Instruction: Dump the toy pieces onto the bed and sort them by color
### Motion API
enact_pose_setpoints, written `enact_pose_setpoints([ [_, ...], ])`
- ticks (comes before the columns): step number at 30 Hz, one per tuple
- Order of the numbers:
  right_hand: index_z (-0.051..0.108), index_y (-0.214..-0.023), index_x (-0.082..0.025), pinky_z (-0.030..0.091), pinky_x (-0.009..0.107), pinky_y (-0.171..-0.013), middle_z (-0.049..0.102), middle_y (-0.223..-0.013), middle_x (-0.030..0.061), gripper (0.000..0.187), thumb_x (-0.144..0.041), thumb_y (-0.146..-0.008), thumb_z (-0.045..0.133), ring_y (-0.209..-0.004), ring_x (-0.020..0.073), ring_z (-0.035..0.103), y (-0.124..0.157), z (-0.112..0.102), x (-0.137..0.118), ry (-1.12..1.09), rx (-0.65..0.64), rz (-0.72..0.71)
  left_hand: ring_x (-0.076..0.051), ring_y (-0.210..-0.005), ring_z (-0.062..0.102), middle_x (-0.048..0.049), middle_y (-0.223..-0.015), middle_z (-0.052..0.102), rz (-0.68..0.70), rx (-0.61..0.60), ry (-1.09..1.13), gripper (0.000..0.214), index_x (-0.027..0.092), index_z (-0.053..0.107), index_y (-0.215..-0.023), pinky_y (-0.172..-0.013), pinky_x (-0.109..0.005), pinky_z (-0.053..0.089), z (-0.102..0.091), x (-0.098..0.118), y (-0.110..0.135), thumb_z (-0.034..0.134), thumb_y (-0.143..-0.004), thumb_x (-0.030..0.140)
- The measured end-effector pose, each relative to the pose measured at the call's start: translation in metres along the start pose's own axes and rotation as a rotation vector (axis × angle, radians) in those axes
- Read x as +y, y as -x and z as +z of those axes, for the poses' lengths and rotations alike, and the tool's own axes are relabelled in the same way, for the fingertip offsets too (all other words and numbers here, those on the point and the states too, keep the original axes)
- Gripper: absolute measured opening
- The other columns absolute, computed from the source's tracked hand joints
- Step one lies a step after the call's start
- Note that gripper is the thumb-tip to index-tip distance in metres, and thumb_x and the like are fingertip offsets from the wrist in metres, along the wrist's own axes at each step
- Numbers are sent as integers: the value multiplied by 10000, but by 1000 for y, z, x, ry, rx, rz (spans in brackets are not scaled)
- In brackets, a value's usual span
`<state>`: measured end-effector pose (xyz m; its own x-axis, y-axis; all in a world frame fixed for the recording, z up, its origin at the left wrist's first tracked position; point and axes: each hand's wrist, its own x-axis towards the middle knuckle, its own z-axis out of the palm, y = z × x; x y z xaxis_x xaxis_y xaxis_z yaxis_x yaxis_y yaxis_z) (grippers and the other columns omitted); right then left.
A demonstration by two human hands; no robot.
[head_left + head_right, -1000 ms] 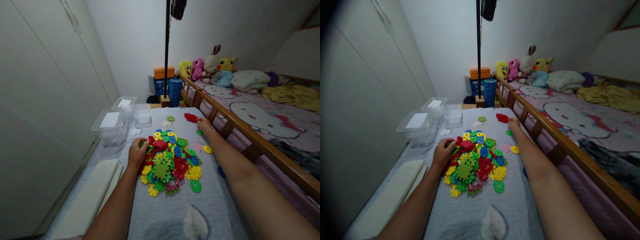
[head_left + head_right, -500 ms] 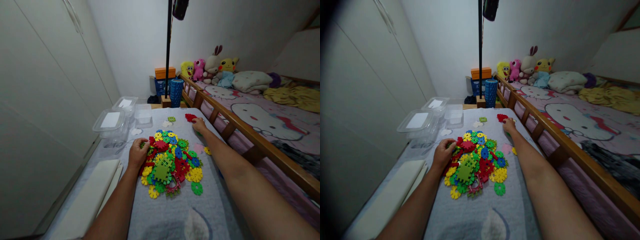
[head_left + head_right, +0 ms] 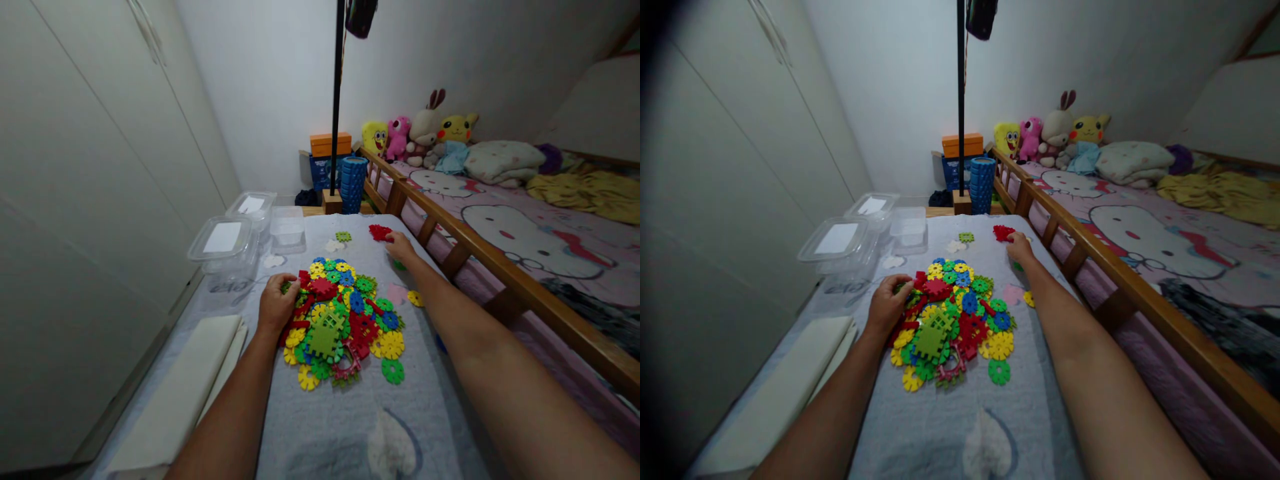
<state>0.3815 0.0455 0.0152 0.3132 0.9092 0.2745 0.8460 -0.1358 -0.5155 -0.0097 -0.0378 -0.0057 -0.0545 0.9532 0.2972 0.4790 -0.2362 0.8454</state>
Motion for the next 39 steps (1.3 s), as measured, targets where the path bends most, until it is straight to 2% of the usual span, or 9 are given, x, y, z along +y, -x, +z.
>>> enact_pose_setpoints([
  [6, 735, -1033, -146, 475, 350, -1017, 730, -1124, 101, 363, -98, -715, 567, -1085, 231, 647, 18, -9, -20, -70, -23, -48, -240, -974, 643, -64, -977, 695, -7, 4, -5, 258, 218, 697, -871, -980, -395, 481, 0, 2, 0, 605, -805, 450],
  [8, 733, -1035, -145, 509, 324, -930, 749, -1057, 84, 323, -119, -755, 573, -982, 209, 671, 30, -11, -30, -139, -114, -80, -239, -970, 646, -64, -980, 696, -7, 7, -2, 259, 219, 697, -878, -975, -395, 485, -1, 2, 0, 607, -803, 450],
  [11, 740, -1012, -150, 519, 288, -819, 762, -952, 64, 250, -170, -795, 617, -856, 190, 676, 56, -16, -45, -183, -319, -157, -238, -962, 650, -62, -977, 699, -7, 12, 4, 264, 221, 697, -887, -960, -393, 495, 0, 2, 0, 610, -806, 456],
  [14, 747, -1037, -158, 510, 272, -790, 757, -988, 75, 272, -238, -780, 706, -851, 194, 671, 83, -20, -58, -77, -475, -234, -239, -968, 652, -63, -971, 701, -2, 15, 10, 270, 219, 696, -881, -959, -395, 497, 0, 1, 0, 611, -806, 464],
  [16, 749, -1042, -166, 499, 266, -791, 747, -1029, 82, 310, -264, -748, 758, -882, 203, 664, 97, -22, -65, 18, -521, -278, -240, -975, 653, -65, -972, 702, 0, 13, 11, 272, 216, 696, -877, -966, -395, 495, -1, 1, 1, 609, -808, 465],
  [20, 743, -982, -171, 475, 263, -782, 727, -1012, 74, 269, -243, -725, 781, -895, 206, 649, 113, -22, -71, 56, -477, -290, -235, -980, 653, -63, -979, 702, -5, 11, 10, 273, 215, 699, -883, -977, -388, 492, -1, 2, 1, 605, -807, 460],
  [29, 733, -880, -199, 414, 255, -654, 637, -785, -8, 228, -184, -657, 779, -707, 148, 552, 119, -19, -68, -216, -425, -202, -231, -959, 651, -61, -973, 698, -8, 17, 2, 275, 214, 703, -874, -963, -387, 497, -1, 2, 1, 612, -796, 461],
  [35, 656, -799, -187, 344, 242, -580, 540, -651, -67, 209, -307, -644, 728, -602, 115, 463, 118, -20, -70, -445, -482, -113, -235, -978, 647, -65, -978, 697, -5, 5, 0, 281, 211, 700, -882, -976, -391, 486, -2, 2, 1, 606, -802, 464],
  [39, 623, -763, -189, 339, 244, -566, 527, -636, -66, 267, -409, -641, 715, -594, 116, 454, 119, -22, -73, -552, -495, -74, -236, -989, 648, -66, -983, 700, -3, 1, -3, 281, 212, 701, -883, -987, -394, 487, -2, 0, 0, 609, -805, 466],
])
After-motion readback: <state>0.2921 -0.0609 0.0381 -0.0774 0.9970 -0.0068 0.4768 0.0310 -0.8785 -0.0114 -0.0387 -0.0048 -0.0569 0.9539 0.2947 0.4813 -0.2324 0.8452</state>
